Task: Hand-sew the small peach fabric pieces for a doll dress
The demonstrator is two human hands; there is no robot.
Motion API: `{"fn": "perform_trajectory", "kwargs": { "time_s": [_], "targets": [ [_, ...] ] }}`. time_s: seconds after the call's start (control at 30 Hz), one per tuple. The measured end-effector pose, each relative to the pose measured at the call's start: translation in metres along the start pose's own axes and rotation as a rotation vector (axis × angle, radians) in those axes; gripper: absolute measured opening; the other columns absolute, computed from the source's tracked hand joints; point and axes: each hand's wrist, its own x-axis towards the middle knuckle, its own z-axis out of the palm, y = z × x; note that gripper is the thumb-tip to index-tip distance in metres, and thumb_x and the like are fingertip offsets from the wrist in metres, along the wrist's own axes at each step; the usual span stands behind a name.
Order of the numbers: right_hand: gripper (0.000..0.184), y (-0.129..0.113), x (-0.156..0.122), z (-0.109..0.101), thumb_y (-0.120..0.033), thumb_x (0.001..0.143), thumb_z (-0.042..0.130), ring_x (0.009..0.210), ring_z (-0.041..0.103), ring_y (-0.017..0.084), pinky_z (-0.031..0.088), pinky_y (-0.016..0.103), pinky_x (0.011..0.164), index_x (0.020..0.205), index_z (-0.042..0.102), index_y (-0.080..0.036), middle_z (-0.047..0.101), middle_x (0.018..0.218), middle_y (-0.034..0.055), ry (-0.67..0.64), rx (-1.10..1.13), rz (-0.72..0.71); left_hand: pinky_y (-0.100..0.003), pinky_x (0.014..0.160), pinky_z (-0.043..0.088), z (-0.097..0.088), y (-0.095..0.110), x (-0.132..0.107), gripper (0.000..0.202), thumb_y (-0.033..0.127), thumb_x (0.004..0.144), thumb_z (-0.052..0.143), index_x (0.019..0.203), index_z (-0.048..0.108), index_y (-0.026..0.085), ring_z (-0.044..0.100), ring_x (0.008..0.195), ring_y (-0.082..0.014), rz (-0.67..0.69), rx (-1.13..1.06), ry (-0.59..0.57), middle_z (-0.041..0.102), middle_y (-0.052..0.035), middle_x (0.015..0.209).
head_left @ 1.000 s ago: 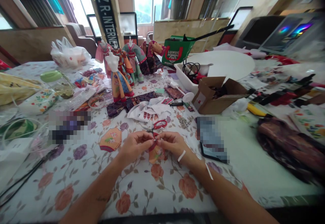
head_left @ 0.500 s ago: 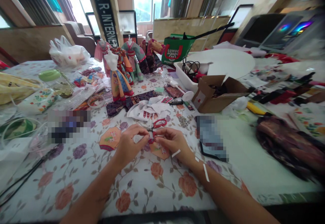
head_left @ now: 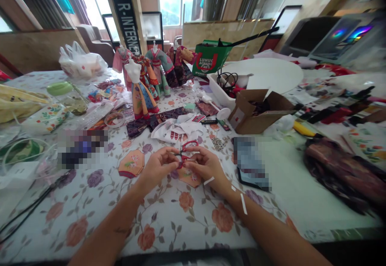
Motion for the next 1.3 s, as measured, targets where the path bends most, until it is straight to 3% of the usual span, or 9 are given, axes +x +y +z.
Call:
{"fn": "perform_trajectory", "kwargs": {
  "time_s": [0.1, 0.17, 0.3, 0.37, 0.47, 0.67, 1.0, 1.13, 1.3],
  "targets": [
    [0.048, -0.001, 0.0, 0.0, -0.034, 0.063, 0.08, 0.051, 0.054, 0.012, 0.039, 0.024, 0.05, 0.104, 0.059, -0.018, 0.059, 0.061, -0.0038, -0.008, 0.038, 0.004, -0.026, 0.066, 0.045, 0.001, -0.004, 0.002, 0.03, 0.025, 0.072, 0.069, 0.099, 0.057, 0.017, 0.06, 0.069, -0.0144, -0.062, -0.103, 0.01, 0.063, -0.0016, 0.077],
    [0.048, -0.001, 0.0, 0.0, -0.035, 0.064, 0.079, 0.05, 0.052, 0.011, 0.038, 0.024, 0.049, 0.104, 0.059, -0.018, 0.057, 0.059, -0.0046, -0.013, 0.031, -0.006, -0.029, 0.069, 0.046, 0.0, -0.004, 0.002, 0.024, 0.023, 0.074, 0.066, 0.096, 0.059, 0.017, 0.061, 0.074, -0.016, -0.011, 0.008, 0.048, 0.063, -0.003, 0.081],
    [0.047, -0.001, 0.001, -0.002, -0.036, 0.066, 0.077, 0.051, 0.049, 0.013, 0.036, 0.024, 0.049, 0.106, 0.059, -0.018, 0.056, 0.059, -0.004, 0.021, -0.09, -0.086, -0.037, 0.082, 0.043, -0.003, 0.002, -0.001, 0.01, 0.018, 0.08, 0.06, 0.087, 0.067, 0.019, 0.057, 0.089, -0.0205, 0.369, 0.572, 0.165, 0.062, -0.0057, 0.09],
    [0.044, -0.002, 0.001, -0.003, -0.034, 0.067, 0.076, 0.051, 0.046, 0.012, 0.034, 0.024, 0.049, 0.105, 0.06, -0.018, 0.055, 0.057, -0.0046, 0.052, -0.226, -0.143, -0.038, 0.083, 0.042, -0.004, 0.006, -0.004, 0.011, 0.017, 0.081, 0.06, 0.085, 0.069, 0.02, 0.055, 0.089, -0.0208, 0.527, 0.773, 0.118, 0.062, -0.0051, 0.087],
    [0.038, -0.003, 0.0, -0.003, -0.03, 0.07, 0.074, 0.05, 0.043, 0.012, 0.034, 0.024, 0.05, 0.105, 0.062, -0.018, 0.053, 0.055, -0.0056, 0.083, -0.411, -0.197, -0.037, 0.081, 0.041, -0.004, 0.008, -0.006, 0.012, 0.018, 0.084, 0.058, 0.087, 0.069, 0.021, 0.054, 0.087, -0.0201, 0.609, 0.905, 0.043, 0.062, -0.0044, 0.087],
    [0.04, 0.001, -0.003, -0.002, -0.025, 0.074, 0.068, 0.053, 0.048, 0.012, 0.039, 0.023, 0.053, 0.113, 0.061, -0.02, 0.062, 0.063, -0.0031, 0.082, -0.543, -0.228, -0.036, 0.081, 0.04, -0.001, 0.006, -0.006, 0.017, 0.022, 0.09, 0.051, 0.088, 0.068, 0.019, 0.053, 0.086, -0.0191, 0.63, 0.993, -0.006, 0.063, -0.0047, 0.086],
    [0.041, 0.007, -0.004, -0.005, -0.026, 0.075, 0.068, 0.062, 0.057, 0.017, 0.046, 0.029, 0.065, 0.115, 0.063, -0.024, 0.067, 0.073, 0.0023, 0.062, -0.708, -0.318, -0.038, 0.083, 0.038, 0.002, 0.009, -0.007, 0.018, 0.019, 0.09, 0.048, 0.085, 0.065, 0.018, 0.053, 0.091, -0.0218, 0.55, 1.072, -0.084, 0.062, -0.0061, 0.087],
    [0.041, 0.003, -0.004, -0.003, -0.026, 0.073, 0.07, 0.057, 0.052, 0.015, 0.043, 0.027, 0.06, 0.113, 0.063, -0.022, 0.063, 0.068, -0.0003, 0.081, -0.631, -0.28, -0.038, 0.084, 0.037, 0.003, 0.01, -0.007, 0.012, 0.017, 0.087, 0.05, 0.083, 0.062, 0.018, 0.052, 0.091, -0.0218, 0.464, 0.979, -0.073, 0.061, -0.0051, 0.089],
    [0.04, -0.004, -0.003, -0.002, -0.033, 0.07, 0.074, 0.052, 0.046, 0.012, 0.036, 0.025, 0.052, 0.106, 0.063, -0.019, 0.056, 0.059, -0.0035, 0.101, -0.372, -0.205, -0.034, 0.085, 0.041, 0.0, 0.01, -0.004, 0.012, 0.017, 0.087, 0.046, 0.081, 0.057, 0.019, 0.053, 0.091, -0.0196, 0.34, 0.704, -0.026, 0.058, -0.0045, 0.09]
  ]
}}
